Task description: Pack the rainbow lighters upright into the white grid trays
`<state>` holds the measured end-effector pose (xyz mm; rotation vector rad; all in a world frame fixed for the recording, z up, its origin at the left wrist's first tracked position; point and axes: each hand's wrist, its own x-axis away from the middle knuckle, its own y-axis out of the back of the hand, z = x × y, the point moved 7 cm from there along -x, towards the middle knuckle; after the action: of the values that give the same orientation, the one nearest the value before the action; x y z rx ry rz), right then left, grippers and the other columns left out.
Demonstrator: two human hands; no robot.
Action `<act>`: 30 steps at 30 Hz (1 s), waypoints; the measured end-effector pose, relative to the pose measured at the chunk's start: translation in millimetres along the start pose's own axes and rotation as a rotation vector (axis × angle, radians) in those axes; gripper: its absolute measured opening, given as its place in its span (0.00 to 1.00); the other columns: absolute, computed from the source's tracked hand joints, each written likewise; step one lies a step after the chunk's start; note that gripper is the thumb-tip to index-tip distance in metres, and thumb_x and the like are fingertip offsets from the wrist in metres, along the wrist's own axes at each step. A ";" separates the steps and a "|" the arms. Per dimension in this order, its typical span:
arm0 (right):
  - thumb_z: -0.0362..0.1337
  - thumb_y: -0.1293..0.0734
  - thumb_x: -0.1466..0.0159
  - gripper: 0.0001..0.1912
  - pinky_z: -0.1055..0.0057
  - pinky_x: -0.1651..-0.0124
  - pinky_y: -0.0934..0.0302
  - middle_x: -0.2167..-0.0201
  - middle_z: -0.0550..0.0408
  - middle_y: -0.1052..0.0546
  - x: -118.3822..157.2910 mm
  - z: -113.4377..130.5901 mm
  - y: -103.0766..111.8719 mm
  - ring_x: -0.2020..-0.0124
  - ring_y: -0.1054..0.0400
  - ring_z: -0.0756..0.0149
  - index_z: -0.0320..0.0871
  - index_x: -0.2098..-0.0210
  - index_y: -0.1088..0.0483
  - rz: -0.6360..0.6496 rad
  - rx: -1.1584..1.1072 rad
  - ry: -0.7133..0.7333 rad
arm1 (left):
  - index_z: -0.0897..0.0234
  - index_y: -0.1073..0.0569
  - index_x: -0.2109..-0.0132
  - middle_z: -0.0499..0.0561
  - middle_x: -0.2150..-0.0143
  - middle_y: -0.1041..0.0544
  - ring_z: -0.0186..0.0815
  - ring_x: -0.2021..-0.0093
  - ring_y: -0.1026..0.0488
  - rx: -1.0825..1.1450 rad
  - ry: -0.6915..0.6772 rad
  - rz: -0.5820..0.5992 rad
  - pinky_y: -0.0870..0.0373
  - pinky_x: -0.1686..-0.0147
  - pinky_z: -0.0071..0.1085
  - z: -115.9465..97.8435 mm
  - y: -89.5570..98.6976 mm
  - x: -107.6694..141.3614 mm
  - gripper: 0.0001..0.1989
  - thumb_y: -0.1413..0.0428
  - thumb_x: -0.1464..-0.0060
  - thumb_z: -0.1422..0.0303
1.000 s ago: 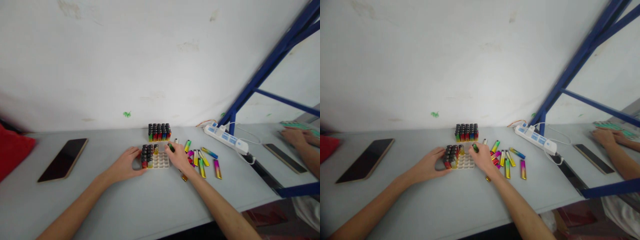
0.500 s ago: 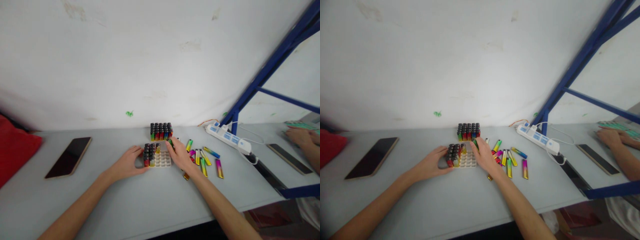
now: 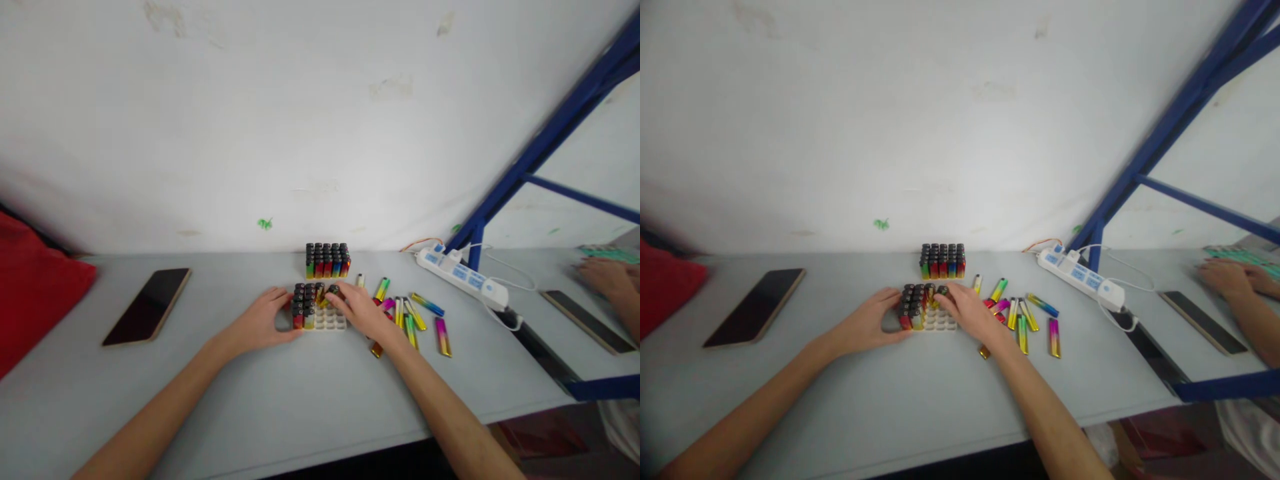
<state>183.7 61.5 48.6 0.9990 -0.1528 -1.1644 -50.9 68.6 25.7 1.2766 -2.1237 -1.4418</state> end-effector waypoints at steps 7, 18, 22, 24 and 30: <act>0.47 0.35 0.13 0.14 0.62 0.49 0.26 0.57 0.50 0.17 -0.2 8.9 -7.8 0.57 0.21 0.57 0.48 0.55 0.30 0.091 0.075 0.018 | 0.58 0.17 0.49 0.59 0.45 0.13 0.57 0.41 0.17 0.022 -0.005 0.011 0.20 0.35 0.50 -1.5 0.1 -0.6 0.22 0.27 0.42 0.49; 0.47 0.33 0.14 0.14 0.60 0.49 0.25 0.57 0.47 0.15 -5.0 16.8 -5.7 0.56 0.18 0.54 0.45 0.52 0.24 0.096 0.205 0.031 | 0.57 0.16 0.49 0.60 0.45 0.12 0.56 0.42 0.17 0.047 0.012 0.006 0.19 0.36 0.49 8.2 -0.4 -1.8 0.25 0.29 0.40 0.43; 0.46 0.31 0.15 0.12 0.64 0.51 0.27 0.59 0.52 0.16 -7.6 17.7 -5.7 0.58 0.19 0.57 0.46 0.53 0.24 0.125 0.235 0.034 | 0.57 0.15 0.44 0.61 0.41 0.12 0.57 0.38 0.18 0.055 -0.002 -0.003 0.20 0.33 0.50 13.0 -1.0 -1.4 0.27 0.29 0.40 0.43; 0.48 0.30 0.16 0.13 0.64 0.51 0.27 0.59 0.51 0.15 -8.2 19.9 -6.7 0.58 0.18 0.56 0.46 0.53 0.23 0.136 0.292 0.020 | 0.57 0.15 0.44 0.61 0.40 0.13 0.57 0.38 0.17 0.046 0.004 0.003 0.20 0.33 0.50 12.9 -0.9 -1.9 0.28 0.29 0.39 0.43; 0.47 0.29 0.17 0.14 0.56 0.46 0.26 0.58 0.44 0.12 -7.3 23.4 -10.8 0.59 0.16 0.50 0.46 0.56 0.20 0.129 0.409 -0.129 | 0.57 0.16 0.49 0.60 0.46 0.12 0.58 0.44 0.15 0.019 0.011 0.002 0.16 0.40 0.51 9.3 -0.4 -3.9 0.25 0.32 0.39 0.41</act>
<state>159.6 53.6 57.2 1.2510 -0.5682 -1.1007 -54.4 77.3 21.9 1.2864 -2.1352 -1.4138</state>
